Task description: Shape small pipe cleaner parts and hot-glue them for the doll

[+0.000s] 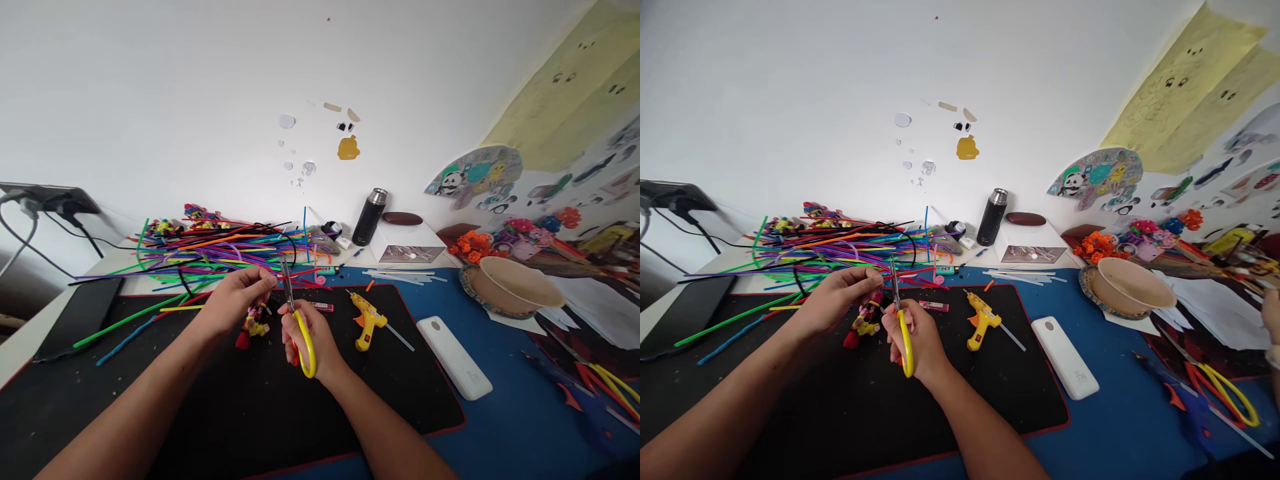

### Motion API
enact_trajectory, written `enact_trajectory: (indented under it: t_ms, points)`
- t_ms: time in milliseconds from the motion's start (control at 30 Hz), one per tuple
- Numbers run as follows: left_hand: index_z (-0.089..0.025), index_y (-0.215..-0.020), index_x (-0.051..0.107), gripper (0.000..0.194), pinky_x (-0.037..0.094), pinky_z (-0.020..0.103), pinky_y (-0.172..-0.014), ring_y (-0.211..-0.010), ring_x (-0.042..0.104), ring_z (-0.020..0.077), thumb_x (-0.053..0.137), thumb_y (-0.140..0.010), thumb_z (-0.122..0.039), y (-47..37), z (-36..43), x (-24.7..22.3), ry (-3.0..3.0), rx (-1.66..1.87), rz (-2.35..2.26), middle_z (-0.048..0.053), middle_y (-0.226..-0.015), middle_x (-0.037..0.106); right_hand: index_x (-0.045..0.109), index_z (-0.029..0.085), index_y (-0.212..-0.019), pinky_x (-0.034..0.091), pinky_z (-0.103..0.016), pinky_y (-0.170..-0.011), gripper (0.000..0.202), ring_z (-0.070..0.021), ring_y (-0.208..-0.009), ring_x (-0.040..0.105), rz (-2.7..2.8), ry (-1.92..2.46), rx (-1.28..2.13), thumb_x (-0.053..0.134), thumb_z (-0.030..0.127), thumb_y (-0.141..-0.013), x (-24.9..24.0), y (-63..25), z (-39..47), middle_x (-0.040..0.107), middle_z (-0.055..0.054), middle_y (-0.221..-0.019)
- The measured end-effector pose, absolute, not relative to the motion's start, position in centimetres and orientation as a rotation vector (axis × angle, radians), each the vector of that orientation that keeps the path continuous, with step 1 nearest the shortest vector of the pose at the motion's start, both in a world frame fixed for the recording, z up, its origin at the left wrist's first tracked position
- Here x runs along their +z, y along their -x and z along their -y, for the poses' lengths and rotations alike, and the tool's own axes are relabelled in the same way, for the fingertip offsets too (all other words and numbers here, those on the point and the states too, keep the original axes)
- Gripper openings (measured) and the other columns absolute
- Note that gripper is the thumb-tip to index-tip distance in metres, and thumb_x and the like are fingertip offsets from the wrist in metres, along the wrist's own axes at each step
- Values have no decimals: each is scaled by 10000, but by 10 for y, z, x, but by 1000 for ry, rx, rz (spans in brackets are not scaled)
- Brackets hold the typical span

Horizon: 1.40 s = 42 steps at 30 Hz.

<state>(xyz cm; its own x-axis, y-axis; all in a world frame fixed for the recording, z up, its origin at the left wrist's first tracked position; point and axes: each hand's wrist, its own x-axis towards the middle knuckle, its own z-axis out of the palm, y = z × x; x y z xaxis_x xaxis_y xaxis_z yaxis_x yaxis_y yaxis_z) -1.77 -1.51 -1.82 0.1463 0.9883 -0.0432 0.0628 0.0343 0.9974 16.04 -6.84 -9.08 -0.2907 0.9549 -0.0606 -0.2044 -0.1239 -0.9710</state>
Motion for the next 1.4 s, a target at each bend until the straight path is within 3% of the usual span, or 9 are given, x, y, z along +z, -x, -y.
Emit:
enact_trajectory:
  t_ms: [300, 633, 867, 1000, 1167, 1300, 1400]
  points:
    - [-212, -634, 687, 389, 342, 241, -470, -512, 409, 127, 917, -653, -526, 17, 13, -19, -1238, 1120, -1175, 4, -569, 553, 635, 218, -1196, 399, -183, -374, 679, -81, -394, 544, 1225, 929, 1597, 731, 811, -880, -96, -162, 69, 621, 68, -739]
    - [-215, -654, 682, 463, 373, 257, -511, -529, 448, 135, 908, -681, -618, 17, 14, -20, -1288, 1029, -1197, 10, -593, 597, 632, 208, -1146, 381, -171, -369, 655, -77, -373, 536, 1191, 881, 1591, 730, 805, -894, -95, -163, 70, 629, 67, -693]
    - [-199, -659, 698, 562, 364, 264, -525, -548, 445, 138, 856, -739, -733, 19, 10, -27, -1315, 1004, -1190, 37, -632, 621, 596, 217, -1023, 352, -179, -327, 675, -80, -321, 475, 1099, 931, 1605, 740, 850, -837, -83, -161, 71, 563, 104, -591]
    - [-188, -779, 766, 607, 373, 262, -538, -580, 483, 152, 827, -756, -791, 23, 8, -28, -1329, 1036, -1194, 42, -667, 648, 574, 220, -975, 344, -181, -308, 684, -80, -303, 464, 1069, 946, 1594, 738, 866, -822, -82, -162, 70, 550, 110, -567]
    - [-199, -766, 721, 607, 351, 244, -523, -571, 454, 136, 824, -758, -797, 23, 12, -18, -1424, 1078, -1263, -13, -637, 576, 593, 212, -996, 348, -179, -311, 636, -77, -305, 463, 1072, 974, 1588, 792, 792, -829, -82, -162, 70, 554, 110, -578]
    - [-204, -857, 768, 609, 454, 270, -614, -684, 588, 191, 813, -753, -802, 18, 17, -11, -1574, 1062, -1320, 28, -761, 704, 605, 215, -1031, 346, -178, -317, 591, -74, -313, 462, 1107, 981, 1603, 819, 731, -841, -86, -162, 71, 556, 112, -600]
    - [-208, -856, 763, 596, 465, 288, -610, -663, 596, 204, 805, -753, -794, 17, 18, -13, -1629, 986, -1351, 28, -734, 701, 613, 216, -1038, 354, -175, -328, 553, -71, -328, 476, 1150, 986, 1625, 810, 705, -871, -89, -161, 73, 562, 109, -625]
